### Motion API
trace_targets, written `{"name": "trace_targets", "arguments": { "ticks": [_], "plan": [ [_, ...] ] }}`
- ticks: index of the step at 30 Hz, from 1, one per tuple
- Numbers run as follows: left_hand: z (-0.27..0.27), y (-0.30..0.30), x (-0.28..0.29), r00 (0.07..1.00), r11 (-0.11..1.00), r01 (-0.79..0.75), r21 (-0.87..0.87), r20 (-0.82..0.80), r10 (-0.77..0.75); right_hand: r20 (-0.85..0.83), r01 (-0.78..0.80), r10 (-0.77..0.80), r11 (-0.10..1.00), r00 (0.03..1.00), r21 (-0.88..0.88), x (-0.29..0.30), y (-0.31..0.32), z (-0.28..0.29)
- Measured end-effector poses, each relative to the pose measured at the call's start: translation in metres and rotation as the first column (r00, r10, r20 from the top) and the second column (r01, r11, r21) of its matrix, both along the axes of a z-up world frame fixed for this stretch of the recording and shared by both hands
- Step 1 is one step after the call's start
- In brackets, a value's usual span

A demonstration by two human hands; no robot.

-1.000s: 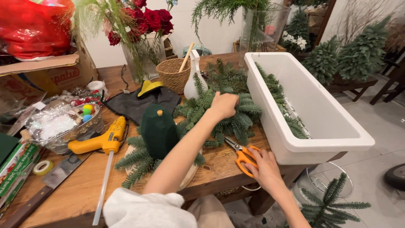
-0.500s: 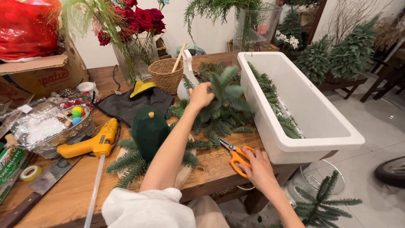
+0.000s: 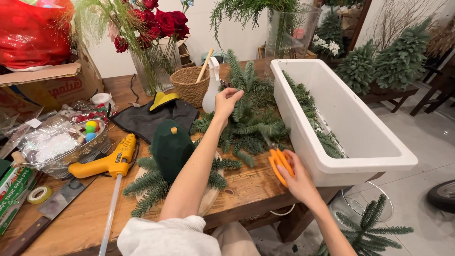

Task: The person cuts artificial pine branches using orange shears and inserts them into a green foam cone base. They repeatedly trim the branches and arrange them around the cone to form a small Christmas tree.

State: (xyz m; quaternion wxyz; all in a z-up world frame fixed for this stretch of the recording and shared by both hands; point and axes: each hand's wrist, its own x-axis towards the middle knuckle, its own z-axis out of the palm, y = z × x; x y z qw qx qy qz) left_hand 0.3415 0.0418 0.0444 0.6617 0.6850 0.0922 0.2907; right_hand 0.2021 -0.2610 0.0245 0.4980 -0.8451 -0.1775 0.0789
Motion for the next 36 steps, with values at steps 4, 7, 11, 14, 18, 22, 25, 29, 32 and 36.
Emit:
{"name": "trace_targets", "arguments": {
  "ticks": [4, 7, 11, 14, 18, 22, 25, 29, 32, 36],
  "plan": [
    [0.001, 0.002, 0.002, 0.999, 0.999, 0.017, -0.043, 0.042, -0.015, -0.009, 0.015, -0.013, 0.957, 1.000, 0.290, 0.014, 0.011, -0.006],
    [0.010, 0.005, -0.008, 0.998, 0.997, -0.001, -0.071, 0.059, 0.005, -0.091, 0.026, 0.011, 0.920, 0.996, 0.392, 0.025, 0.017, -0.010],
    [0.028, 0.013, -0.020, 0.990, 0.998, -0.048, -0.039, 0.134, 0.052, -0.197, 0.017, 0.064, 0.924, 0.978, 0.381, 0.014, 0.014, -0.005],
    [0.030, 0.027, -0.005, 0.977, 0.993, -0.098, 0.065, 0.195, 0.084, -0.239, -0.052, 0.138, 0.941, 0.961, 0.335, -0.001, 0.000, -0.006],
    [0.045, 0.024, 0.000, 0.954, 0.971, -0.147, 0.190, 0.285, 0.089, -0.149, -0.111, 0.063, 0.933, 0.987, -0.341, -0.005, -0.015, 0.010],
    [0.057, 0.011, 0.004, 0.944, 0.945, -0.179, 0.272, 0.319, 0.087, -0.131, -0.088, 0.038, 0.911, 0.991, -0.402, -0.002, -0.018, 0.003],
    [0.057, 0.006, 0.009, 0.937, 0.907, -0.218, 0.360, 0.339, 0.090, -0.129, -0.056, 0.013, 0.942, 0.992, -0.332, 0.002, -0.019, -0.003],
    [0.050, -0.011, 0.000, 0.966, 0.860, -0.114, 0.497, 0.256, -0.020, -0.140, -0.080, 0.031, 0.931, 0.990, -0.355, 0.014, -0.021, -0.022],
    [0.032, -0.031, -0.014, 0.994, 0.786, 0.017, 0.617, 0.073, -0.079, -0.152, -0.099, 0.046, 0.926, 0.987, -0.363, 0.016, -0.021, -0.029],
    [0.016, -0.060, -0.042, 0.982, 0.627, 0.189, 0.756, -0.162, -0.101, -0.104, -0.090, 0.055, 0.919, 0.993, -0.383, 0.014, -0.020, -0.030]
  ]
}}
